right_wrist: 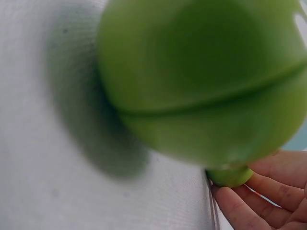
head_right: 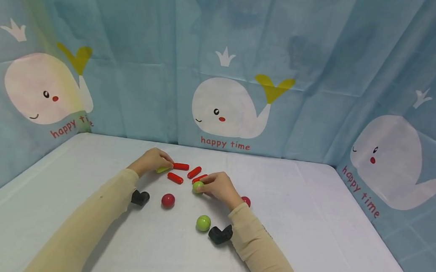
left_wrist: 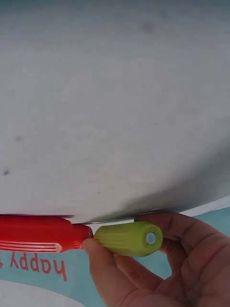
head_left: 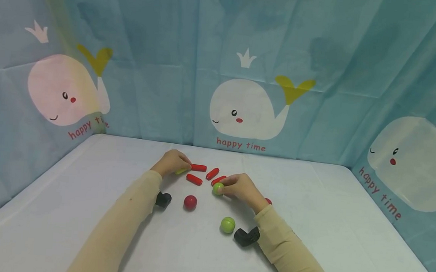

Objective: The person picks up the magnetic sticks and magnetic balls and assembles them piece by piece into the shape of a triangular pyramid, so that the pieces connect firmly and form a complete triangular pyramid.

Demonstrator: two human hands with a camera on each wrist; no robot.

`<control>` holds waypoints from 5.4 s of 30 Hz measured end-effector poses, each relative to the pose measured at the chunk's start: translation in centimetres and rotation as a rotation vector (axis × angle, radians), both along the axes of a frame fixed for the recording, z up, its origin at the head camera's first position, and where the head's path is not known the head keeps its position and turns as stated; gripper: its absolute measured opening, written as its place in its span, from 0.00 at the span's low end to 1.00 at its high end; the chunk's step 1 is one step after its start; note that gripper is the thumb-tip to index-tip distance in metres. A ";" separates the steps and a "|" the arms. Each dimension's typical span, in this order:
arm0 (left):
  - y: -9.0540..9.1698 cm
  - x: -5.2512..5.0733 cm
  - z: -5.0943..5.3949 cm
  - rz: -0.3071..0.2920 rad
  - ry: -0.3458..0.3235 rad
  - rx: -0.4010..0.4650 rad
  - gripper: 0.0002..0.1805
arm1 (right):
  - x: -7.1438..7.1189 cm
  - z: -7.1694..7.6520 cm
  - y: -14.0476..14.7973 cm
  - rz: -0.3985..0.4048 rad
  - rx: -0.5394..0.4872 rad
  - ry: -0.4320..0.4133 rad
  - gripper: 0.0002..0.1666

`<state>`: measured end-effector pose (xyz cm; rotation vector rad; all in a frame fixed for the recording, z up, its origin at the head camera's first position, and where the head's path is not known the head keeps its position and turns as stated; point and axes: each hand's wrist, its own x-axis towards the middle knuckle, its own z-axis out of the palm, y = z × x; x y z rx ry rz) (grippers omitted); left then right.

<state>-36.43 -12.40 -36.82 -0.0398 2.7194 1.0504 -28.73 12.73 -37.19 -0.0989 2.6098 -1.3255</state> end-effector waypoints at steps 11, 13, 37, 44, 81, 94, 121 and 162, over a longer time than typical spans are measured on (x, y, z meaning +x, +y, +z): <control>-1.2 0.1 0.4 0.005 -0.013 -0.039 0.19 | -0.1 -0.1 0.0 0.004 -0.002 -0.010 0.19; -1.2 0.3 0.5 -0.001 -0.019 -0.033 0.19 | -0.1 -0.1 0.0 0.001 -0.002 -0.013 0.19; -1.7 0.9 1.7 -0.008 0.022 -0.003 0.18 | 0.1 0.0 0.0 -0.005 -0.012 -0.011 0.19; -1.9 1.5 1.9 -0.021 0.054 0.081 0.16 | 0.1 -0.1 0.0 -0.008 -0.012 -0.016 0.19; 1.0 4.4 1.6 -0.131 0.022 0.220 0.21 | 0.3 0.7 0.5 -0.036 -0.009 -0.015 0.17; 2.1 5.8 0.8 -0.159 0.021 0.310 0.16 | 1.3 1.4 1.3 -0.026 -0.038 -0.031 0.18; 3.9 7.7 1.5 -0.149 0.032 0.288 0.12 | 1.5 2.3 2.1 0.060 -0.086 0.005 0.20; 4.0 8.4 1.3 -0.191 0.053 0.356 0.15 | 2.3 2.8 2.0 0.041 -0.127 -0.026 0.22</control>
